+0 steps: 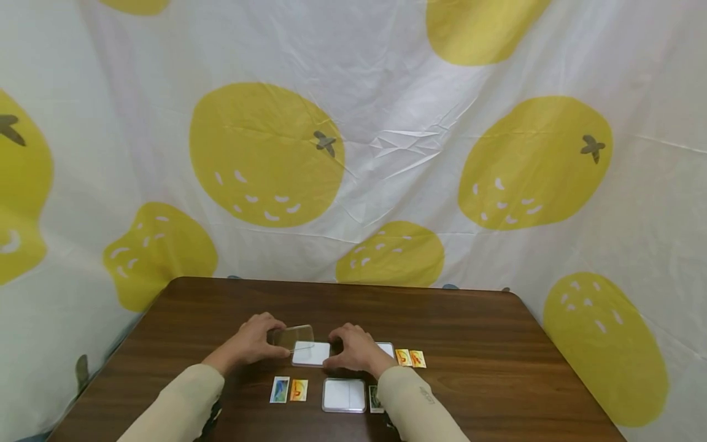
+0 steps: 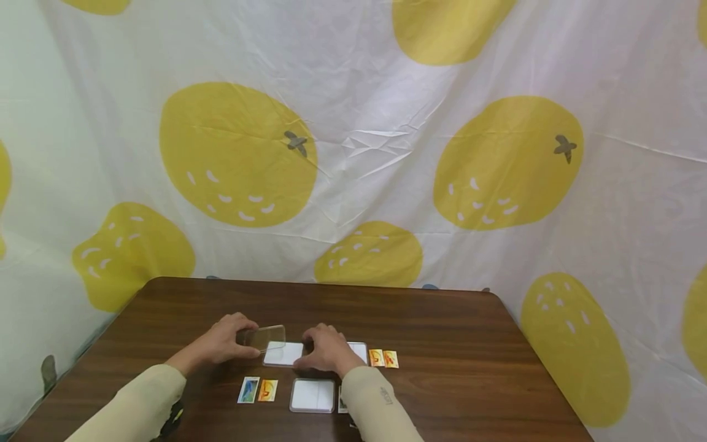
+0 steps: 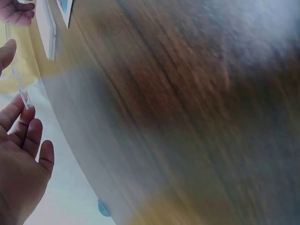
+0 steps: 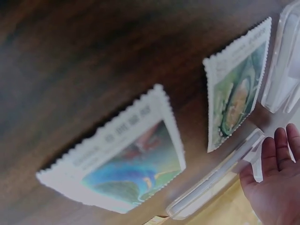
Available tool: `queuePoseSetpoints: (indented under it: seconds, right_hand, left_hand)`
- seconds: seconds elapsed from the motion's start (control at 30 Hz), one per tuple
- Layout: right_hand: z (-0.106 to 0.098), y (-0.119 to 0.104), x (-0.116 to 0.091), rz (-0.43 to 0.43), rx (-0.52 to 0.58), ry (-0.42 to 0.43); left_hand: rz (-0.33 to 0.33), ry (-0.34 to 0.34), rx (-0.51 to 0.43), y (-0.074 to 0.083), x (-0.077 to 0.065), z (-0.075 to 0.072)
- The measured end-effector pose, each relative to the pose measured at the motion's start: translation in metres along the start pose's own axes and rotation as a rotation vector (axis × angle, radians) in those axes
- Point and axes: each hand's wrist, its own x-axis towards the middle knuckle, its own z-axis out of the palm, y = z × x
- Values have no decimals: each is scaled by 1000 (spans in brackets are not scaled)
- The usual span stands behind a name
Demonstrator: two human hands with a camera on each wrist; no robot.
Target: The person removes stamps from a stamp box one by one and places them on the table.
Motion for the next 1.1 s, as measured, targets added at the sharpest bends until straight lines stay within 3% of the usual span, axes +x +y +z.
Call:
queuePoseSetpoints:
  seconds: [0.43, 0.57, 0.93, 1.1]
  right_hand:
    - [-11, -6, 5, 8, 111, 14]
    - [-12, -7, 6, -5, 115, 16]
    - [-14, -8, 7, -11, 105, -4]
    - [-12, -7, 5, 12, 84, -20]
  left_hand:
    - [36, -22, -17, 11, 11, 8]
    - [33, -41, -18, 15, 15, 13]
    - [112, -38, -4, 20, 17, 15]
    - [89, -75, -2, 23, 19, 17]
